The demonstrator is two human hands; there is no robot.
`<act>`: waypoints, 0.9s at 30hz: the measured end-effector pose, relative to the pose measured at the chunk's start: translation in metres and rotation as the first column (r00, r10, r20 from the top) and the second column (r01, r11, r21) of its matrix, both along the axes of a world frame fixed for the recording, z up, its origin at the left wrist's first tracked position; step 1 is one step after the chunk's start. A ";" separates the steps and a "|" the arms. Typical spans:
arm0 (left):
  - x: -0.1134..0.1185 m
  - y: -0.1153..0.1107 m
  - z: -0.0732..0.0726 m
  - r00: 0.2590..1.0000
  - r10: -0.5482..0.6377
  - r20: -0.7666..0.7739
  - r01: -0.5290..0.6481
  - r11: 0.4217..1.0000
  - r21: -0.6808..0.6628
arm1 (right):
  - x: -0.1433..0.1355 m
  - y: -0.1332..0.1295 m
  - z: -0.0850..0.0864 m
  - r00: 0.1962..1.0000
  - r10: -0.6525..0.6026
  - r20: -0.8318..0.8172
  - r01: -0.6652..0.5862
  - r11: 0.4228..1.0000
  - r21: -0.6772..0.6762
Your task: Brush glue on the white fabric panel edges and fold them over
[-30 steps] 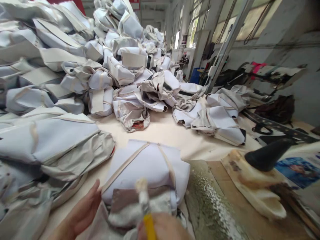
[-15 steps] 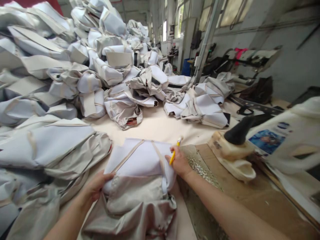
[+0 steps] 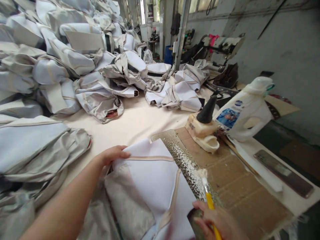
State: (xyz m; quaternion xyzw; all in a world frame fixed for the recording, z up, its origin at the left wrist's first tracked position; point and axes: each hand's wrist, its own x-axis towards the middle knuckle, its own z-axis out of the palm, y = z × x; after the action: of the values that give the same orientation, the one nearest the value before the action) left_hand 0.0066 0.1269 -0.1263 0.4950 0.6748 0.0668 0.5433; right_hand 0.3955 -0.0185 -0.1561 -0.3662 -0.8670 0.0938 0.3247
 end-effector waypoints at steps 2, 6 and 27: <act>0.017 0.016 -0.006 0.975 -0.113 -0.191 0.122 0.992 0.032 | 0.008 0.006 0.000 0.998 -0.051 0.031 0.051 0.999 -0.018; 0.037 0.023 -0.009 0.882 -0.149 -0.447 0.249 0.953 0.174 | 0.009 0.019 -0.004 0.987 -0.160 0.003 0.159 0.983 -0.089; 0.149 -0.022 -0.028 0.597 -0.279 -0.752 0.711 0.618 0.336 | 0.060 0.089 -0.010 0.801 -0.562 -0.204 0.473 0.805 -0.359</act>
State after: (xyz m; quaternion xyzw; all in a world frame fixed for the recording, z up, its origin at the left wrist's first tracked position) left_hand 0.1557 0.1044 -0.1545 0.8100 0.5774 -0.0555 0.0870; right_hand 0.4556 0.0703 -0.1664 -0.6160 -0.6488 0.1811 0.4085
